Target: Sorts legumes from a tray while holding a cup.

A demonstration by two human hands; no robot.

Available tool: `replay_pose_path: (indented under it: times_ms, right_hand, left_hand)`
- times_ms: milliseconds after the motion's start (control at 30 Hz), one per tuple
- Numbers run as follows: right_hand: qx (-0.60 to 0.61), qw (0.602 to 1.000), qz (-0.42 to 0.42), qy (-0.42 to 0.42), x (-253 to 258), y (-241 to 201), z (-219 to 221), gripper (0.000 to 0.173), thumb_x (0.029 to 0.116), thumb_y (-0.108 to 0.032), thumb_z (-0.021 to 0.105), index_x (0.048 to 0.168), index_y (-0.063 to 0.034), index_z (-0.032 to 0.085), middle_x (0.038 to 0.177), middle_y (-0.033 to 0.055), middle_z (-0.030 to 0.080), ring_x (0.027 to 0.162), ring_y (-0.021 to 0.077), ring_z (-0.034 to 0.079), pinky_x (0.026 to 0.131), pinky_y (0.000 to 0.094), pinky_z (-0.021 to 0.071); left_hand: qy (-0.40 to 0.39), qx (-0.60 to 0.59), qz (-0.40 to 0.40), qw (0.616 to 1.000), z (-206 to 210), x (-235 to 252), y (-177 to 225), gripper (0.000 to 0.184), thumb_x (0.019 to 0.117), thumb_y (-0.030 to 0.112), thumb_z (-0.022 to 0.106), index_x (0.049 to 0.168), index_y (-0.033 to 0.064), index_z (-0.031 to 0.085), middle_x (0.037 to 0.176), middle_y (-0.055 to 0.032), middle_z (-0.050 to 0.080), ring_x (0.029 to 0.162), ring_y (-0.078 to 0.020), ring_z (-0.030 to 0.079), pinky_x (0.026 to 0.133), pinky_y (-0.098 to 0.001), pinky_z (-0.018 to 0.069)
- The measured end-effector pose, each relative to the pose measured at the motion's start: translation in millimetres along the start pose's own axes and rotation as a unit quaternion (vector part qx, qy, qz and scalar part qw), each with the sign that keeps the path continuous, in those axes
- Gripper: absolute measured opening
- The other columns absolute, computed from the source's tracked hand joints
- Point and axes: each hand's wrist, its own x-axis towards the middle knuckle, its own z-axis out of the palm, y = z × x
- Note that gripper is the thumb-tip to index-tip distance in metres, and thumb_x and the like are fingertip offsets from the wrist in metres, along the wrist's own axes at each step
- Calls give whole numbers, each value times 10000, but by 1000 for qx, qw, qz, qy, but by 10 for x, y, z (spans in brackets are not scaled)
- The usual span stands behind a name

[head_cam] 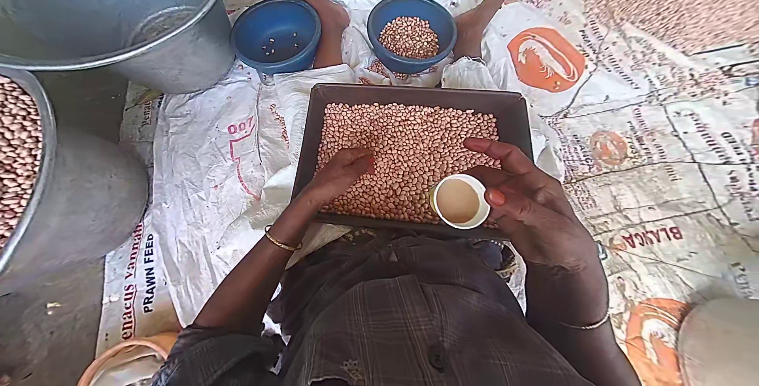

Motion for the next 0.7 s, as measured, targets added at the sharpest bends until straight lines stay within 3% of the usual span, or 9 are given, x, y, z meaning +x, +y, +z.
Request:
replay_pose_path:
  times_ms: [67, 167, 267, 400, 467, 533, 567, 633, 700]
  right_hand:
    - [-6, 1000, -2, -2, -1, 2, -5, 562, 961, -321, 697, 1460, -154, 500, 1042, 24, 727, 877, 99, 726, 778, 236, 626]
    - [-2, 1000, 0, 1, -26, 9, -31, 564, 964, -302, 694, 1466, -142, 490, 1043, 34, 730, 885, 116, 734, 790, 255, 635]
    - [-6, 1000, 2, 5, -44, 27, -64, 568, 966, -303, 686, 1468, -140, 476, 1045, 27, 735, 878, 109, 733, 780, 243, 628]
    - [9, 1000, 2, 8, -34, 46, -67, 570, 968, -303, 692, 1469, -139, 477, 1051, 37, 730, 878, 124, 740, 770, 260, 642]
    - [13, 1000, 7, 13, -32, 55, -65, 567, 961, -296, 692, 1460, -137, 476, 1066, 38, 728, 877, 134, 743, 758, 267, 646]
    - [17, 1000, 7, 10, -39, 59, -84, 574, 963, -295, 694, 1466, -132, 470, 1085, 46, 726, 905, 141, 742, 769, 276, 648]
    - [17, 1000, 6, 10, -45, 54, -93, 580, 964, -303, 701, 1469, -135, 473, 1084, 41, 726, 907, 134, 740, 766, 271, 647]
    - [21, 1000, 4, 14, -50, 40, -108, 577, 958, -301, 712, 1465, -141, 489, 1076, 40, 729, 893, 132, 742, 754, 269, 649]
    - [19, 1000, 2, 19, -51, 28, -121, 574, 957, -308, 713, 1460, -139, 496, 1069, 41, 732, 883, 134, 743, 753, 269, 649]
  left_hand:
    - [-49, 128, 33, 990, 165, 144, -4, 208, 1081, 140, 477, 1089, 17, 644, 882, -74, 627, 731, -134, 560, 671, -313, 487]
    - [-108, 332, 29, 937, 391, 268, 39, 234, 1076, 173, 503, 1232, 21, 587, 901, -166, 667, 853, -331, 679, 786, -518, 555]
    - [-108, 428, 37, 897, 523, 300, 54, 262, 1065, 142, 502, 1270, 4, 586, 914, -200, 686, 896, -401, 700, 788, -564, 554]
    - [-105, 420, 38, 901, 513, 290, 75, 253, 1077, 129, 464, 1240, 9, 617, 939, -195, 693, 920, -387, 702, 801, -555, 550]
    - [-64, 314, 52, 946, 446, 284, 13, 227, 1074, 133, 481, 1166, 1, 641, 889, -162, 674, 841, -308, 677, 782, -488, 548]
    - [-4, 110, 85, 990, 323, 241, -64, 159, 1059, 116, 515, 1079, 22, 642, 855, -70, 615, 715, -133, 579, 673, -295, 514]
    - [23, -10, 93, 995, 254, 199, -86, 124, 1055, 119, 503, 1047, 67, 615, 756, -22, 554, 586, -66, 486, 540, -208, 423]
    - [40, -243, 108, 963, 96, 123, -106, 158, 1034, 191, 441, 984, 194, 591, 611, 69, 448, 421, 13, 338, 383, -122, 275]
    - [38, -348, 139, 926, -89, 146, -134, 273, 1043, 316, 362, 954, 241, 608, 644, 100, 501, 432, 30, 359, 393, -114, 285]
